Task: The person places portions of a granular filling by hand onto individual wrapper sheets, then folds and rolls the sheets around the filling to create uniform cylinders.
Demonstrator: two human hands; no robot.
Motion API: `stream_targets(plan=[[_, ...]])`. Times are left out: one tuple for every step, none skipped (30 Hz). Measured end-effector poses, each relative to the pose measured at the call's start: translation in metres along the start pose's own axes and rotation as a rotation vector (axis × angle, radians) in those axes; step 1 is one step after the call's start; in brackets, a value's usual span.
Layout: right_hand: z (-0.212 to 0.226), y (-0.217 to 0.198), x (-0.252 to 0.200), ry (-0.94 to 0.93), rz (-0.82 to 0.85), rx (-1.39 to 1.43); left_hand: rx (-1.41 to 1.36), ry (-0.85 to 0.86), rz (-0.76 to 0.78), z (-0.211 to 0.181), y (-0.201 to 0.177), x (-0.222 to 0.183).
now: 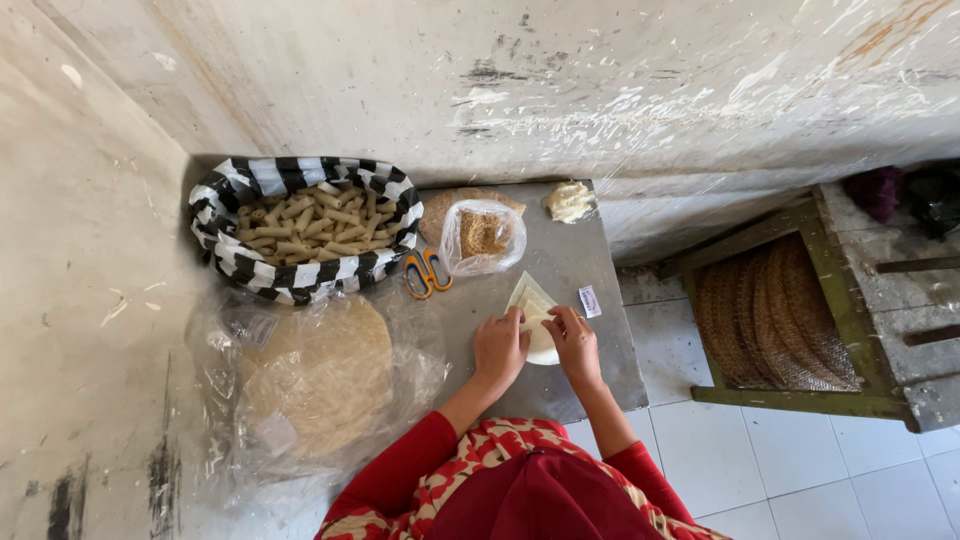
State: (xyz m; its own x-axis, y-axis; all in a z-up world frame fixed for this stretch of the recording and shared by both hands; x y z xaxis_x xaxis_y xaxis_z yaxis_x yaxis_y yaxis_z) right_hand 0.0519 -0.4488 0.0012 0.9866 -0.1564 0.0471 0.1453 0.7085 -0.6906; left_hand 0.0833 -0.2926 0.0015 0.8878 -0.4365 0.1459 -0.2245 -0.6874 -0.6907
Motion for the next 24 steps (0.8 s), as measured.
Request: stream_targets(plan=[[0.004, -0.003, 0.0, -0.027, -0.011, 0.01, 0.006, -0.011, 0.016, -0.001, 0.0, -0.001], [0.006, -0.005, 0.0, -0.055, -0.022, 0.021, 0.012, -0.022, 0.032, -0.001, 0.0, -0.001], [0.007, -0.005, -0.002, -0.078, -0.029, 0.032, 0.014, -0.014, 0.021, -0.002, 0.0, -0.001], [0.004, -0.004, -0.001, -0.062, -0.019, 0.033, 0.017, -0.007, 0.01, -0.001, 0.0, -0.001], [0.0, -0.001, 0.0, -0.043, -0.007, 0.034, 0.019, -0.002, 0.001, -0.001, 0.001, -0.003], [-0.005, 0.002, 0.0, -0.025, 0.005, 0.035, 0.025, -0.016, 0.016, 0.002, 0.004, -0.006], [-0.007, 0.005, 0.001, -0.026, 0.017, 0.05, 0.033, -0.026, 0.023, 0.005, 0.005, -0.005], [-0.009, 0.008, 0.0, -0.027, 0.029, 0.066, 0.041, -0.035, 0.031, 0.008, 0.007, -0.004], [-0.011, 0.011, 0.001, -0.028, 0.042, 0.081, 0.054, -0.042, 0.052, 0.01, 0.011, -0.004], [-0.013, 0.012, 0.003, -0.03, 0.046, 0.08, 0.067, -0.048, 0.073, 0.012, 0.015, -0.005], [-0.014, 0.013, 0.002, -0.026, 0.053, 0.08, 0.08, -0.058, 0.099, 0.013, 0.019, -0.007], [-0.016, 0.015, 0.001, -0.023, 0.06, 0.081, 0.089, -0.075, 0.124, 0.015, 0.022, -0.007], [-0.017, 0.016, 0.0, -0.027, 0.062, 0.083, 0.099, -0.09, 0.151, 0.018, 0.024, -0.007], [-0.018, 0.016, 0.001, -0.03, 0.063, 0.086, 0.109, -0.105, 0.178, 0.019, 0.026, -0.007], [-0.018, 0.016, 0.003, -0.037, 0.064, 0.089, 0.101, -0.077, 0.128, 0.017, 0.02, -0.006], [-0.018, 0.017, 0.002, -0.04, 0.065, 0.081, 0.092, -0.049, 0.078, 0.014, 0.014, -0.006], [-0.017, 0.017, 0.002, -0.044, 0.066, 0.071, 0.084, -0.02, 0.027, 0.012, 0.008, -0.006], [-0.017, 0.017, 0.002, -0.048, 0.067, 0.062, 0.097, 0.007, 0.0, 0.009, 0.005, -0.004], [-0.017, 0.018, 0.002, -0.042, 0.077, 0.061, 0.108, 0.032, -0.027, 0.007, 0.002, -0.002], [-0.017, 0.018, 0.003, -0.036, 0.088, 0.059, 0.119, 0.057, -0.054, 0.006, 0.0, -0.002], [-0.017, 0.018, 0.006, -0.035, 0.097, 0.055, 0.159, 0.073, -0.036, 0.005, 0.004, -0.001], [-0.015, 0.019, 0.005, -0.04, 0.112, 0.046, 0.198, 0.088, -0.019, 0.003, 0.008, -0.001], [-0.014, 0.018, 0.004, -0.05, 0.122, 0.035, 0.238, 0.109, -0.006, 0.002, 0.011, 0.001], [-0.012, 0.018, 0.006, -0.059, 0.132, 0.023, 0.249, 0.132, -0.001, 0.002, 0.013, 0.0]])
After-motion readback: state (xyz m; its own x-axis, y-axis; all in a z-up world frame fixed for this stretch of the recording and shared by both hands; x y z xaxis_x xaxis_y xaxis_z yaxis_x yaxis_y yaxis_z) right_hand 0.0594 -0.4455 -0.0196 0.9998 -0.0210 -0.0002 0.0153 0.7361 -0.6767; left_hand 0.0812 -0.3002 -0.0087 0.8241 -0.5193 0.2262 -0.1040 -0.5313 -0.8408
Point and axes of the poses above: each hand's wrist, its own x-axis towards the middle knuckle, its own y-axis out of the palm, z = x × y, the point moved 8 cm from there along x, towards the middle knuckle, and after that the axes turned 11 degrees about z, right-handed, at the moved point
